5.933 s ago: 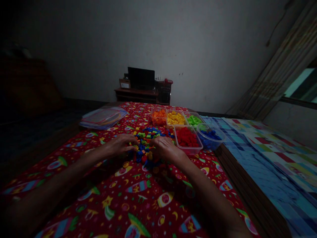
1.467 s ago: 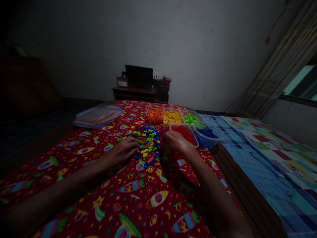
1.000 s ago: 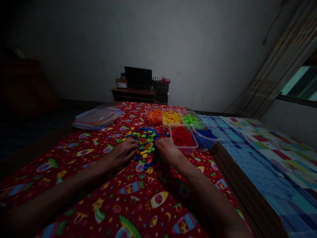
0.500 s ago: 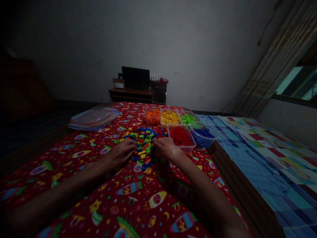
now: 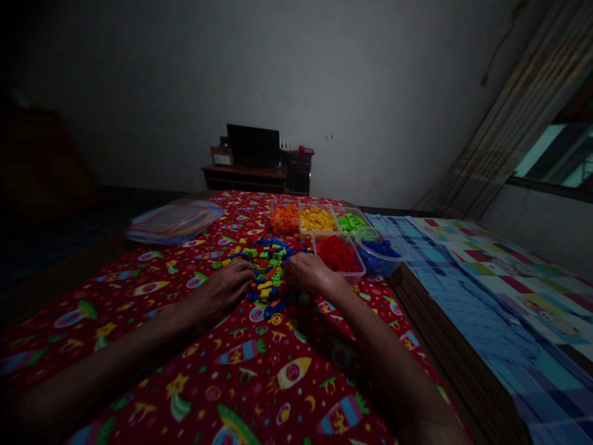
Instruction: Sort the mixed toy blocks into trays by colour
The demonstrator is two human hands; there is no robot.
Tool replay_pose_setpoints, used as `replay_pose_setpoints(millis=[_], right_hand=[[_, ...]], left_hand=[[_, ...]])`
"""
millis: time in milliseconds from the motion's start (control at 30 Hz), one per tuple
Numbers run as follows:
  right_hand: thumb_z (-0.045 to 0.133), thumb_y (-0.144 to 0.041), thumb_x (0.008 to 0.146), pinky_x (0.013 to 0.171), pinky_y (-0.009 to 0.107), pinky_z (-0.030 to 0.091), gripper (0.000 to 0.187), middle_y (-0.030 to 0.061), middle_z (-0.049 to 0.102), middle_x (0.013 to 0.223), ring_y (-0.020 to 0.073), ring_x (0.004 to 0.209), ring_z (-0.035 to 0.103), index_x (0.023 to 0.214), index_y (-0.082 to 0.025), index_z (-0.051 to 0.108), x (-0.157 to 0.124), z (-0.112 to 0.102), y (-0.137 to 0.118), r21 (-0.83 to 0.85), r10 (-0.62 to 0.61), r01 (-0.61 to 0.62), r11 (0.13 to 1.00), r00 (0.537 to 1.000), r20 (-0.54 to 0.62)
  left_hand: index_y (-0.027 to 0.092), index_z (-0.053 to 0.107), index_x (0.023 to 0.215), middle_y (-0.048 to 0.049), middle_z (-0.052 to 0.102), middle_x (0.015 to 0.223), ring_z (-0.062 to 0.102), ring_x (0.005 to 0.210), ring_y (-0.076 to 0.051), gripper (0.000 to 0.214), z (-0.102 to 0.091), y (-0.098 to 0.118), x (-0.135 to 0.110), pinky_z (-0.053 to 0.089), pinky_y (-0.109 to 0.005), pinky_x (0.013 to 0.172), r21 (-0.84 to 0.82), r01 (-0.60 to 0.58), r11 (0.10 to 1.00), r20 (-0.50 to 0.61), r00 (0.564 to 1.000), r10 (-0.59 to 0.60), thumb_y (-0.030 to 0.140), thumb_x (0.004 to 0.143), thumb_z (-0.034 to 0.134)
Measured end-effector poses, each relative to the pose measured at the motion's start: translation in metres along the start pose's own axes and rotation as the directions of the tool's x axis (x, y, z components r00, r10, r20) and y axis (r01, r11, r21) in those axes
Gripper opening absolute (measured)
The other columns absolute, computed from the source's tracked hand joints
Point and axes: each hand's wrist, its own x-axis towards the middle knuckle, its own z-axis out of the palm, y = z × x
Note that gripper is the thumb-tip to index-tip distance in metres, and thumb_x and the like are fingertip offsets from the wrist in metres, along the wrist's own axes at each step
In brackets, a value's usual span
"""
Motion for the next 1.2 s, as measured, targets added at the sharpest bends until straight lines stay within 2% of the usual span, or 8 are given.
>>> replay_pose_setpoints(millis=[200, 300, 400, 567, 700, 867, 1067, 1200], right_hand=[[0.055, -0.029, 0.086, 0.055, 0.021, 0.029, 0.017, 0.0029, 0.061, 0.073, 0.0101, 0.065, 0.052, 0.087, -0.018, 0.067, -0.006, -0.005, 0.004, 0.043, 0.023, -0.021, 0.999, 0.999, -0.035], [0.061, -0.037, 0.082, 0.058, 0.022, 0.031, 0.024, 0.0046, 0.061, 0.077, 0.012, 0.07, 0.054, 0.088, -0.015, 0.066, -0.006, 0.004, -0.001, 0.037, 0.0, 0.001, 0.999, 1.0, -0.023], [0.066, -0.036, 0.079, 0.065, 0.023, 0.034, 0.026, 0.0074, 0.063, 0.086, 0.0144, 0.08, 0.056, 0.09, -0.013, 0.064, -0.003, 0.016, -0.014, -0.004, -0.041, 0.041, 0.999, 0.998, -0.037], [0.061, -0.034, 0.083, 0.068, 0.025, 0.036, 0.023, 0.0097, 0.064, 0.092, 0.0163, 0.082, 0.057, 0.094, -0.014, 0.064, -0.003, 0.02, -0.024, -0.062, -0.066, 0.066, 0.996, 0.998, -0.012], [0.057, -0.031, 0.086, 0.069, 0.026, 0.035, 0.023, 0.0099, 0.064, 0.094, 0.0159, 0.082, 0.055, 0.1, -0.013, 0.061, -0.004, 0.026, -0.015, -0.06, -0.141, 0.133, 0.989, 0.976, -0.166], [0.054, -0.031, 0.088, 0.068, 0.025, 0.032, 0.021, 0.006, 0.061, 0.086, 0.0143, 0.08, 0.052, 0.1, -0.015, 0.059, -0.001, 0.04, -0.007, -0.048, -0.234, 0.23, 0.972, 0.927, -0.293], [0.057, -0.033, 0.086, 0.065, 0.025, 0.032, 0.022, 0.0073, 0.063, 0.086, 0.0148, 0.077, 0.053, 0.096, -0.014, 0.062, -0.002, 0.027, -0.002, -0.056, -0.143, 0.132, 0.99, 0.94, -0.309], [0.057, -0.031, 0.086, 0.063, 0.024, 0.031, 0.019, 0.0068, 0.064, 0.084, 0.0133, 0.072, 0.052, 0.094, -0.015, 0.063, -0.008, 0.005, 0.019, -0.053, -0.036, 0.017, 0.998, 0.931, -0.364]], left_hand=[[0.017, 0.058, 0.083, -0.007, 0.055, 0.092, 0.05, 0.084, -0.017, 0.02, 0.0, 0.0, 0.0, 0.044, -0.03, 0.074, -0.001, -0.002, 1.0, 0.0, 1.0, 0.002, 0.021, 0.09, 0.04], [0.017, 0.058, 0.083, -0.0069, 0.055, 0.091, 0.05, 0.084, -0.018, 0.02, 0.001, 0.0, 0.001, 0.043, -0.03, 0.074, 0.014, -0.001, 1.0, -0.006, 1.0, 0.001, 0.021, 0.091, 0.039], [0.017, 0.058, 0.081, -0.0066, 0.055, 0.089, 0.05, 0.082, -0.018, 0.02, 0.002, 0.0, 0.001, 0.043, -0.03, 0.073, 0.011, 0.001, 1.0, -0.016, 1.0, 0.0, 0.021, 0.09, 0.041], [0.017, 0.06, 0.09, -0.008, 0.057, 0.099, 0.052, 0.092, -0.019, 0.02, -0.001, 0.005, 0.002, 0.045, -0.033, 0.081, -0.03, -0.002, 1.0, -0.047, 0.999, 0.001, 0.02, 0.091, 0.04], [0.02, 0.06, 0.106, -0.0084, 0.057, 0.112, 0.05, 0.106, -0.021, 0.022, 0.003, 0.012, 0.004, 0.044, -0.036, 0.092, -0.16, -0.045, 0.986, -0.119, 0.993, 0.026, 0.03, 0.091, 0.047], [0.018, 0.062, 0.101, -0.0086, 0.061, 0.106, 0.052, 0.103, -0.022, 0.025, 0.006, 0.018, 0.003, 0.044, -0.037, 0.091, -0.172, -0.083, 0.982, -0.078, 0.994, 0.07, 0.035, 0.083, 0.06], [0.018, 0.062, 0.088, -0.0055, 0.063, 0.094, 0.054, 0.093, -0.02, 0.017, 0.004, 0.009, 0.005, 0.045, -0.034, 0.082, -0.16, -0.003, 0.987, -0.15, 0.989, -0.022, 0.034, 0.082, 0.06], [0.018, 0.061, 0.087, -0.0062, 0.062, 0.095, 0.054, 0.093, -0.021, 0.019, 0.01, -0.006, 0.004, 0.044, -0.036, 0.085, -0.126, -0.006, 0.992, -0.127, 0.992, -0.01, 0.037, 0.082, 0.06]])
